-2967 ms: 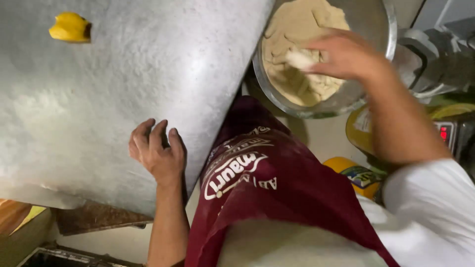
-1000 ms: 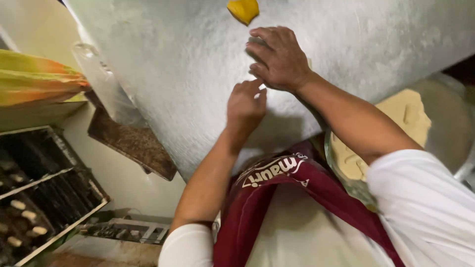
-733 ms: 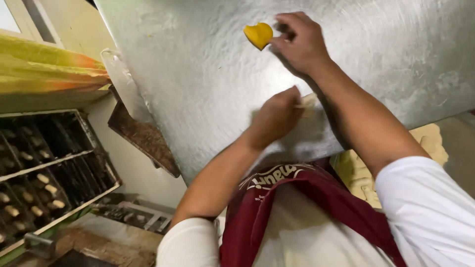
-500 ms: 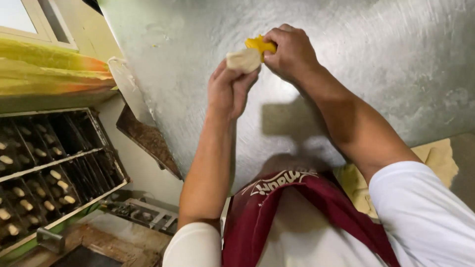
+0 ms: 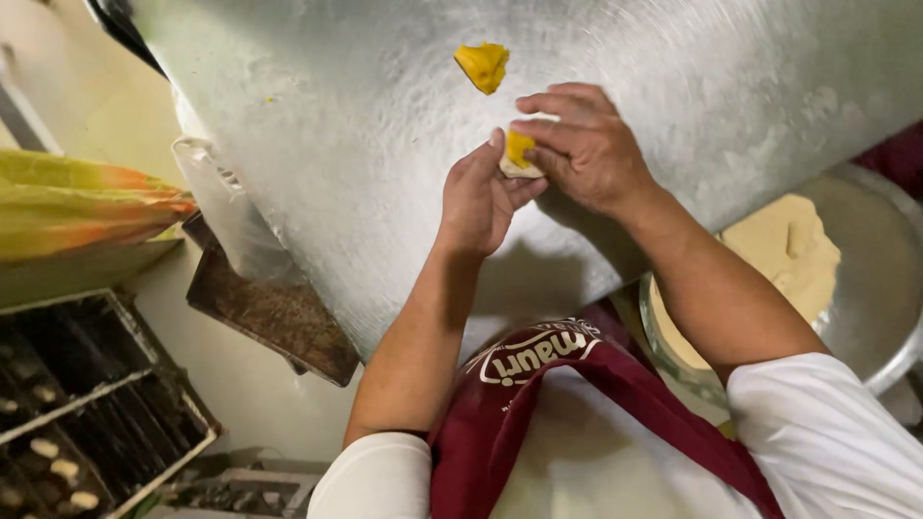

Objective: Flattening dough, adding filling, and folding it into pastry shapes on a metal production table

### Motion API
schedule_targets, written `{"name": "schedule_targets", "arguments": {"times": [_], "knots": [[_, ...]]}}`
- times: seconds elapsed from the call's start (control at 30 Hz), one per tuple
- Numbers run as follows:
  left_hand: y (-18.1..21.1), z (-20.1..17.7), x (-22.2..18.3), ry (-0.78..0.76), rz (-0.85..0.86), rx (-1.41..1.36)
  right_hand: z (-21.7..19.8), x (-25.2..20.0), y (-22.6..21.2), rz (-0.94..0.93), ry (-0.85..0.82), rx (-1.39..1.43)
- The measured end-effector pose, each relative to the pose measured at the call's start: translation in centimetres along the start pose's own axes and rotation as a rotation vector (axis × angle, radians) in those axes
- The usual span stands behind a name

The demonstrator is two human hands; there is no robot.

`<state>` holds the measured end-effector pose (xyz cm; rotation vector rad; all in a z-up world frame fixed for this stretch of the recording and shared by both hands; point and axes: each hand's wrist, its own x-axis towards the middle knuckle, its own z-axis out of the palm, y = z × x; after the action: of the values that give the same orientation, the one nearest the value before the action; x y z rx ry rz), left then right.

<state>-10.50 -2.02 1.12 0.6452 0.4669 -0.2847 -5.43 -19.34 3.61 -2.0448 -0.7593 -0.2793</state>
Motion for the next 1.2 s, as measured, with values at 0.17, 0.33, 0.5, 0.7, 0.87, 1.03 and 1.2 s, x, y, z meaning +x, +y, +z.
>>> {"name": "schedule_targets", "arguments": {"times": [0.17,0.33,0.5,0.7,0.87,1.03,1.2], "knots": [[-0.2,-1.9,-3.5,-0.229,0.016,0.088,-3.0,-1.2,-4.2,0.475,-0.413,0.146],[-1.0,-0.4,-3.5,-0.093,0.148,0.453,-1.9,-5.4,-0.6,0.519,-0.213,0.171],[-3.1,1.9,-2.6,0.032,0.173,0.521,-3.3,-5.6,-1.6,0.359,-0.28,0.162],[-3.9,3.5,-0.6,-0.326,-0.126,0.404,-5.0,-7.2,3.7,0.133,-0.16,-0.016],[-8.2,2.5,3.6,0.114,0.364,1.218,-5.1,-7.1,6.8,0.131,-0.096,0.009],[-10.3,3.1,5.2,-0.01,0.92,1.481,-5.9,-7.9,7.5,0.26,-0.176,-0.006],[-10.7,3.5,1.8,-0.063,1.048,1.499,-3.8,-7.9,8.5,0.147,-0.112,-0.018]]}}
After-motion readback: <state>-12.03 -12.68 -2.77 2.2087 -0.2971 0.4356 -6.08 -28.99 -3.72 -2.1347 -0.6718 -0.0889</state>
